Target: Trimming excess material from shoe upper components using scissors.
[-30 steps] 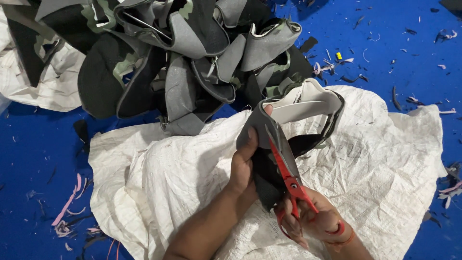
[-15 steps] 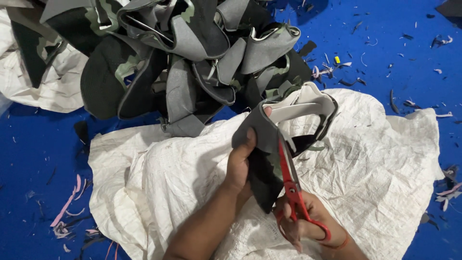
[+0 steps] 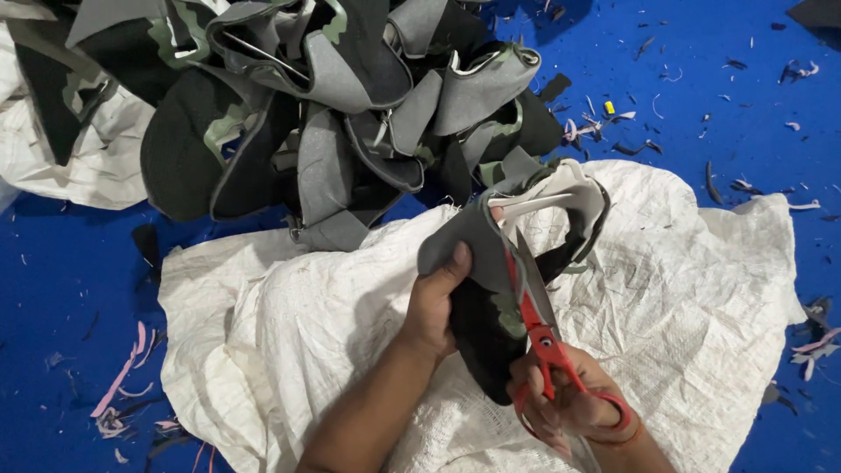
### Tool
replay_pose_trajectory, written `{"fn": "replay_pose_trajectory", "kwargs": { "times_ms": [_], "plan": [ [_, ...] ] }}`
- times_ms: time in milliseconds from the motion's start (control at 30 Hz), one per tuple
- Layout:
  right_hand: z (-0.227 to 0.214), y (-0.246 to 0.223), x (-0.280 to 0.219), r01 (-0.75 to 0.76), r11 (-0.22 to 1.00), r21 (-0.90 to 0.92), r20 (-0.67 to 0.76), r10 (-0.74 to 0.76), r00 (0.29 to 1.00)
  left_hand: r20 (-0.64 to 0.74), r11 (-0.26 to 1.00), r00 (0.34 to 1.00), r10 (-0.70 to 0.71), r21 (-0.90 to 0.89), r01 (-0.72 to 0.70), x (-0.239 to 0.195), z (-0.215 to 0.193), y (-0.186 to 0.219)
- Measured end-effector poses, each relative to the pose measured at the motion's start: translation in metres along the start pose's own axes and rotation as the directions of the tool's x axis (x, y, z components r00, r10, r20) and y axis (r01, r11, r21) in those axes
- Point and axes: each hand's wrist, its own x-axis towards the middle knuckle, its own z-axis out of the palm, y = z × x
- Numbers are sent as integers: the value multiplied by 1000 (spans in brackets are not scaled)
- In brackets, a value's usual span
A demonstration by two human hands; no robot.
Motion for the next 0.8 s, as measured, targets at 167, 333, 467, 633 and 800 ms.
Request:
{"fn": "replay_pose_trajectory", "kwargs": {
  "times_ms": [167,333,467,633,800],
  "plan": [
    [20,1,8,38,985,-166,-164,-65,984,41,997,998,55,59,-57,-1,5,2],
    [34,0,17,56,959,-279,-214,-119,970,-17,999,1000,25,35,-24,1,9,6],
    [28,-2,17,-38,957,-288,-251,-37,967,-13,997,999,52,54,-51,1,1,5],
    [31,-6,26,-13,970,-242,-75,-5,997,33,988,995,97,119,-100,1,-5,3],
    [-8,2,-7,-186,981,49,-284,192,940,30,987,993,112,113,-115,2,-14,-3]
  ]
}}
